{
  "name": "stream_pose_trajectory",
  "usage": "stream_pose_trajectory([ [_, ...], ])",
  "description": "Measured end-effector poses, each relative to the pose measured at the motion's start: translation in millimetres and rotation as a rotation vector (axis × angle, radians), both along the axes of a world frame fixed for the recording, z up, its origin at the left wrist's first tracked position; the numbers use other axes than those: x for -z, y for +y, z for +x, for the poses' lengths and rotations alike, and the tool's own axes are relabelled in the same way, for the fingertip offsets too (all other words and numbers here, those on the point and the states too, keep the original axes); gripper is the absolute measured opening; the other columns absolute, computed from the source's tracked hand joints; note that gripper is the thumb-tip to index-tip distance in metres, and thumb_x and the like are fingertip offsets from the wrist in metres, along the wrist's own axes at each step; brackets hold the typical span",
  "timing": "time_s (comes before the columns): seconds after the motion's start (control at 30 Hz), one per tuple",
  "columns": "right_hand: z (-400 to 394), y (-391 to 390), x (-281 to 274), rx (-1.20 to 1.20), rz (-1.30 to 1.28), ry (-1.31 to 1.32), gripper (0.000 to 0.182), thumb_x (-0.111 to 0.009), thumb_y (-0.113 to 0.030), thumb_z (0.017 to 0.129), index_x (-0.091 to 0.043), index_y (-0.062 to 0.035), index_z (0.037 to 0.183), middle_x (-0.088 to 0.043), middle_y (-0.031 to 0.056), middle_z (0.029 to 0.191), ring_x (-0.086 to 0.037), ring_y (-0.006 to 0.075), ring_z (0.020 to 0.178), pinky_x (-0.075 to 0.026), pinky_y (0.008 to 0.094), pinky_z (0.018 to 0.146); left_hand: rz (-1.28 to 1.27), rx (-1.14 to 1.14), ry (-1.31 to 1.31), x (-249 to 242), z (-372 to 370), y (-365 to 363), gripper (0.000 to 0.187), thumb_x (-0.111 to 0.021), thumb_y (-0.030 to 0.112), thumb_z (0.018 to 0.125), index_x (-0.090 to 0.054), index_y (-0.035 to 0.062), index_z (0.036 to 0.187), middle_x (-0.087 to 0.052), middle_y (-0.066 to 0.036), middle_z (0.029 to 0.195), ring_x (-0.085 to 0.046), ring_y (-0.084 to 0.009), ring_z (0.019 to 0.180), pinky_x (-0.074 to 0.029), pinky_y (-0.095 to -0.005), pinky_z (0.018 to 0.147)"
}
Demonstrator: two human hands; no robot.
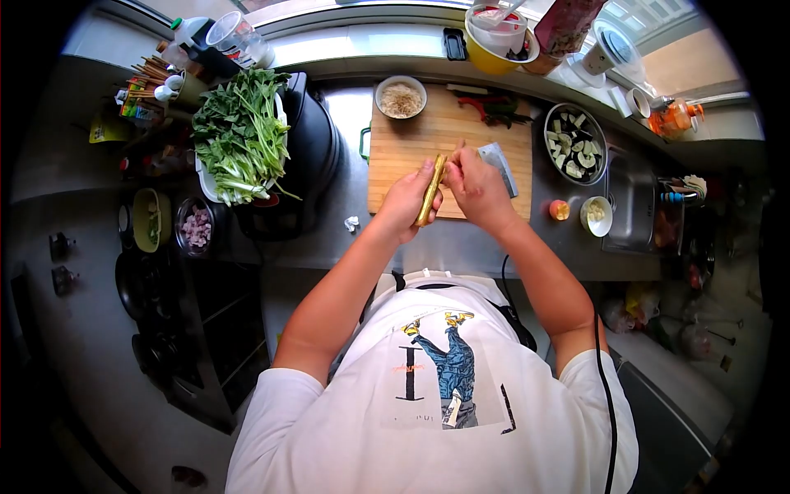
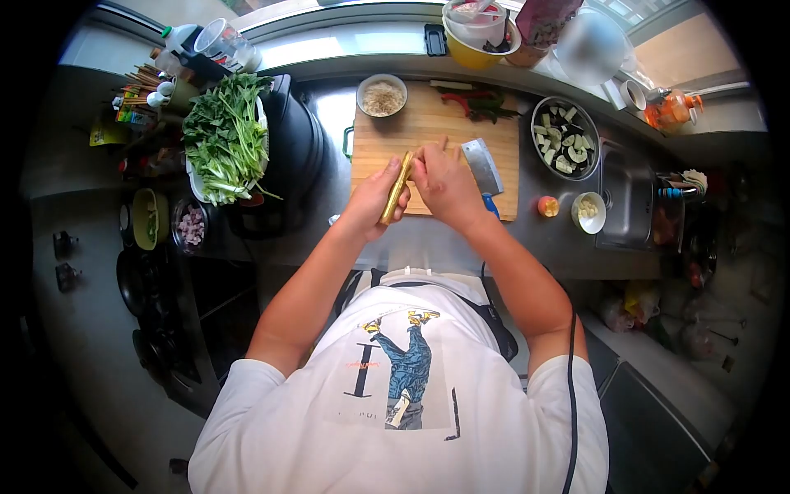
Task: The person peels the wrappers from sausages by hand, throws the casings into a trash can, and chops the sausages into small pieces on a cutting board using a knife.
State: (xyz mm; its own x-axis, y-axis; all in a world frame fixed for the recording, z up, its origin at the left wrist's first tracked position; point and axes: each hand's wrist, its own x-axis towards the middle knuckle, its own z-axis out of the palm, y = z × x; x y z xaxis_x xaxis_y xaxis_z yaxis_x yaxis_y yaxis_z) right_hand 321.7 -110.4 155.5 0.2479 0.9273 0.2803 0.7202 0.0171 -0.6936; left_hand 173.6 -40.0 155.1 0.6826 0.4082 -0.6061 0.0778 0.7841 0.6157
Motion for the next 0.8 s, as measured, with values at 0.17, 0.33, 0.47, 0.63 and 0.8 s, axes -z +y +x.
stream_pose_trajectory([
  [0.17,19.4,7.6,14.7,0.124,-0.161,0.276,0.014,-0.058,-0.014,0.094,-0.052,-0.0018,0.091,-0.062,0.0161,0.072,-0.064,0.0305,0.065,-0.051,0.0396,0.058,0.001,0.028,0.004,-1.8,-4.5,0.8,0.049,-0.039,0.052,0.103,-0.058,0.007,0.106,-0.051,0.001,0.059,-0.044,-0.0083,0.04,-0.036,-0.0203,0.039],
  [0.33,25.5,3.1,8.1,0.228,-0.296,1.113,0.011,-0.056,-0.015,0.096,-0.052,-0.0053,0.092,-0.063,0.0055,0.079,-0.062,0.011,0.065,-0.05,0.0242,0.055,0.009,0.038,-0.031,0.5,-10.9,0.8,0.051,-0.038,0.051,0.103,-0.057,0.0049,0.11,-0.049,0.001,0.059,-0.043,-0.0079,0.041,-0.036,-0.02,0.04],
  [0.47,22.9,-4.8,16.3,0.172,-0.309,1.309,0.008,-0.057,-0.012,0.093,-0.051,-0.0062,0.093,-0.063,0.0055,0.082,-0.062,0.0114,0.064,-0.051,0.025,0.055,0.012,0.046,-0.023,9.5,-20.0,2.0,0.05,-0.039,0.05,0.103,-0.057,0.005,0.111,-0.05,0.0,0.06,-0.045,-0.0081,0.043,-0.037,-0.0202,0.041],
  [0.63,1.8,-11.6,33.5,0.165,-0.492,1.25,0.01,-0.057,-0.007,0.089,-0.053,-0.0047,0.097,-0.062,0.0062,0.082,-0.062,0.0121,0.064,-0.052,0.0265,0.057,0.047,-0.072,0.11,34.1,-54.6,7.6,0.047,-0.041,0.05,0.103,-0.059,0.0067,0.11,-0.054,0.0,0.064,-0.048,-0.0084,0.047,-0.038,-0.0209,0.043],
  [0.8,-45.1,-6.3,76.8,0.077,-0.641,1.196,0.011,-0.056,-0.007,0.088,-0.053,-0.0035,0.098,-0.063,0.006,0.081,-0.061,0.013,0.064,-0.052,0.0276,0.057,0.03,-0.28,0.285,58.2,-128.3,8.8,0.043,-0.044,0.047,0.102,-0.06,0.0074,0.107,-0.055,0.0,0.064,-0.049,-0.0096,0.048,-0.039,-0.0231,0.043],
])
